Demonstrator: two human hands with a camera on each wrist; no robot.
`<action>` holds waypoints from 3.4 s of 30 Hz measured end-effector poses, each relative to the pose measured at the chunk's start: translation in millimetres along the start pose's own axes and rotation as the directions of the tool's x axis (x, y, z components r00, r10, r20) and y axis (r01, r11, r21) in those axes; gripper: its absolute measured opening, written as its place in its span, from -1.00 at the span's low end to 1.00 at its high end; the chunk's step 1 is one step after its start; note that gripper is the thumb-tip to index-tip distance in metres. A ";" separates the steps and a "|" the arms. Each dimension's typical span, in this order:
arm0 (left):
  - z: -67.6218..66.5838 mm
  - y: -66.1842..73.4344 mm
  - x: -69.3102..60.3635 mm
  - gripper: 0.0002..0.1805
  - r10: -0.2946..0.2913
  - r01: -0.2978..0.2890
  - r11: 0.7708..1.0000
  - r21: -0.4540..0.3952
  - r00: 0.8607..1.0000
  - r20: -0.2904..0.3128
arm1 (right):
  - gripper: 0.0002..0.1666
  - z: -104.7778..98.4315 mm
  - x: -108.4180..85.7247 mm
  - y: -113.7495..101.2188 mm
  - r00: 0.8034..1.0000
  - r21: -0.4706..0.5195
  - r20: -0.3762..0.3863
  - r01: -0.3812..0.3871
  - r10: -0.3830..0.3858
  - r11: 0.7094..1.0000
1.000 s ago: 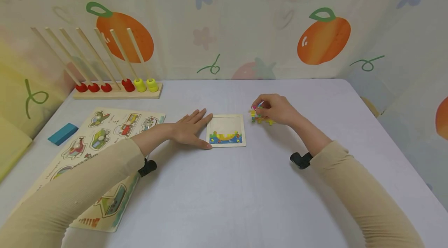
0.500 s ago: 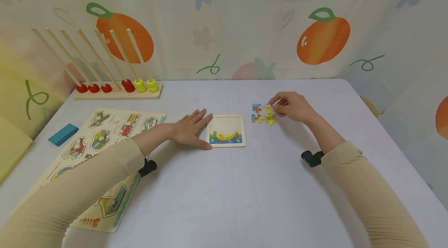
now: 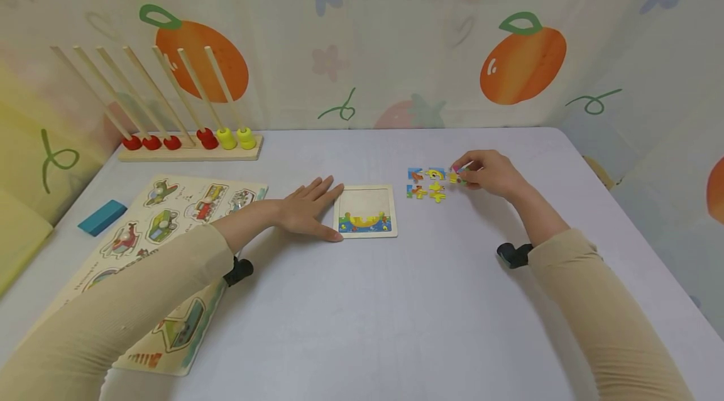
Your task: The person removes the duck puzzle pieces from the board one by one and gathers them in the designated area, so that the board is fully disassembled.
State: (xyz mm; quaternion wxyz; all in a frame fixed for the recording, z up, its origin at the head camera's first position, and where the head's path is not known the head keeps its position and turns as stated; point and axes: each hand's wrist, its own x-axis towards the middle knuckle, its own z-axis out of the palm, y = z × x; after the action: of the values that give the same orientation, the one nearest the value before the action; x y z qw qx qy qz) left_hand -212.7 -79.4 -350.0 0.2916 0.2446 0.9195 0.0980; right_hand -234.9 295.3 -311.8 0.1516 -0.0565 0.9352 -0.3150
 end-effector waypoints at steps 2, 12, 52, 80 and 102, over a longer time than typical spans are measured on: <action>-0.4 0.6 -0.8 0.19 0.000 0.000 1.000 -0.001 1.000 -0.001 | -0.62 -0.4 0.5 2.9 1.000 -0.001 0.006 -0.011 0.011 1.000; 0.7 -1.1 0.6 0.18 0.003 -0.003 1.000 0.001 1.000 -0.007 | -0.64 0.7 1.7 11.7 0.999 -0.030 0.032 -0.033 0.034 0.999; 0.5 -0.6 1.5 0.20 0.000 0.000 1.000 0.008 1.000 -0.008 | -0.57 5.0 1.8 8.6 0.990 -0.033 0.006 -0.140 0.140 0.990; -1.3 1.3 -3.5 0.19 0.015 -0.015 1.000 0.007 1.000 -0.012 | -0.60 5.7 2.2 6.0 0.988 -0.026 -0.005 -0.153 0.153 0.988; 2.0 -2.5 2.7 0.20 0.001 -0.001 1.000 0.016 1.000 -0.004 | -0.71 29.7 -4.1 -42.6 0.997 -0.046 -0.070 -0.011 0.008 0.999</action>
State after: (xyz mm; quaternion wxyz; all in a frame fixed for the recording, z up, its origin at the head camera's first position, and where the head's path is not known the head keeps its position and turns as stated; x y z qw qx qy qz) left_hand -214.4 -80.1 -353.7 0.2877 0.2471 0.9208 0.0912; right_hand -221.1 245.3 -307.3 0.1188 -0.0444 0.9473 -0.2941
